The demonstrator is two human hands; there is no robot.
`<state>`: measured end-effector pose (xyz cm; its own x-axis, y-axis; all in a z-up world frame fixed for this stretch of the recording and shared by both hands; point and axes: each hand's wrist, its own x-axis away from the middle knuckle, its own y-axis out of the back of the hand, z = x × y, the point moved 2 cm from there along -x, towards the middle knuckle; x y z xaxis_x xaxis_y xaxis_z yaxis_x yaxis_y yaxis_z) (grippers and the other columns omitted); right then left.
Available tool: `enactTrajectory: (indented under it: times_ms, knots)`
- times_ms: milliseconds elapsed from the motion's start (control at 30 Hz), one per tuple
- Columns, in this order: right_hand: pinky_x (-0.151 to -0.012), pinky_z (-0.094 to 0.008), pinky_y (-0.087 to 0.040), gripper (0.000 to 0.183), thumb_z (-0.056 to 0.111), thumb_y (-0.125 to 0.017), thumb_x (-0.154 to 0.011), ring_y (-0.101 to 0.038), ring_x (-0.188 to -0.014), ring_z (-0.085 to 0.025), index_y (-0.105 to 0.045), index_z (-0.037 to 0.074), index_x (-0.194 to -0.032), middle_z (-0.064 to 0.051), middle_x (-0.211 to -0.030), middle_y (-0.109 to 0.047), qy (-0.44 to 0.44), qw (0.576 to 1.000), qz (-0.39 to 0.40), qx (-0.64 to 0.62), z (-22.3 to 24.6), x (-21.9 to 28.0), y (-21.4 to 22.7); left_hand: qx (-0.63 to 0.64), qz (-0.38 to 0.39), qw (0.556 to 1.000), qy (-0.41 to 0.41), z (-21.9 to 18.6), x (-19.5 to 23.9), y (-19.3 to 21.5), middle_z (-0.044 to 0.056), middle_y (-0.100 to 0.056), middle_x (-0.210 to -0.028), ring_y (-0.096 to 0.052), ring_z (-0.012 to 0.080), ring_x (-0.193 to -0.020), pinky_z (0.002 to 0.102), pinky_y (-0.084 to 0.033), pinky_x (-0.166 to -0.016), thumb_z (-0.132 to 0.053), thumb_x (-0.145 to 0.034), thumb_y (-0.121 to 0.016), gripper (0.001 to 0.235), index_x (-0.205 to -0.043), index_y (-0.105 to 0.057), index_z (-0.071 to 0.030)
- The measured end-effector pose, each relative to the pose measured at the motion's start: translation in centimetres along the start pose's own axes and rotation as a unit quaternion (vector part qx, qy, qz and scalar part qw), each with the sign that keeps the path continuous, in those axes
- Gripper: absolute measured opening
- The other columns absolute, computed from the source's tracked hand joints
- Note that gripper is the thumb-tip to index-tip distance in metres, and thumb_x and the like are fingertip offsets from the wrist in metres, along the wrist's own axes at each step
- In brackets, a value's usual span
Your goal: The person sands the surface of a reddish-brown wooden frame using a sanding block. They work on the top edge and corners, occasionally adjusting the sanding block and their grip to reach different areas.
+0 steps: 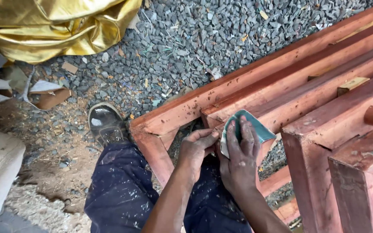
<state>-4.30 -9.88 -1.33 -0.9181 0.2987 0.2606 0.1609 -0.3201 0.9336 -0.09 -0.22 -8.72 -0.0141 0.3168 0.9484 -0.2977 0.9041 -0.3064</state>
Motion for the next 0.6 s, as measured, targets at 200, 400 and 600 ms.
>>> enactTrajectory:
  times_ms: [200,400,600]
  knots:
    - [-0.133,-0.054,-0.02,0.059,0.009,-0.039,-0.105,-0.014,-0.162,-0.038,-0.025,0.003,-0.162,-0.017,-0.172,-0.02,0.1,0.987,0.087,-0.096,-3.2,7.5,1.5,0.013,0.001,1.0,0.004,-1.3,1.0,-0.8,0.015,-0.077,-0.103,-0.072,0.0196,-0.097,0.034,-0.056,-0.099,-0.007,-0.081,-0.075,0.047,-0.126,-0.072,0.003]
    - [-0.133,-0.056,-0.009,0.107,0.001,-0.052,-0.063,-0.007,-0.162,-0.04,-0.019,0.011,-0.164,-0.017,-0.173,-0.014,0.065,0.993,0.095,-0.037,-1.8,6.4,-2.3,0.022,0.022,0.999,0.027,-0.8,1.2,-1.2,0.014,-0.079,-0.106,-0.071,0.0194,-0.089,0.028,-0.058,-0.084,-0.009,-0.083,-0.077,0.036,-0.118,-0.076,0.0]
    - [-0.131,-0.052,-0.006,0.074,0.025,-0.044,-0.099,-0.002,-0.162,-0.038,-0.014,0.008,-0.165,-0.018,-0.173,-0.008,0.059,0.989,0.135,0.002,-2.2,7.9,-1.1,0.059,0.012,0.997,0.057,-0.2,0.4,-0.9,0.017,-0.076,-0.112,-0.072,0.0239,-0.092,0.03,-0.059,-0.084,-0.005,-0.091,-0.067,0.041,-0.131,-0.069,0.004]
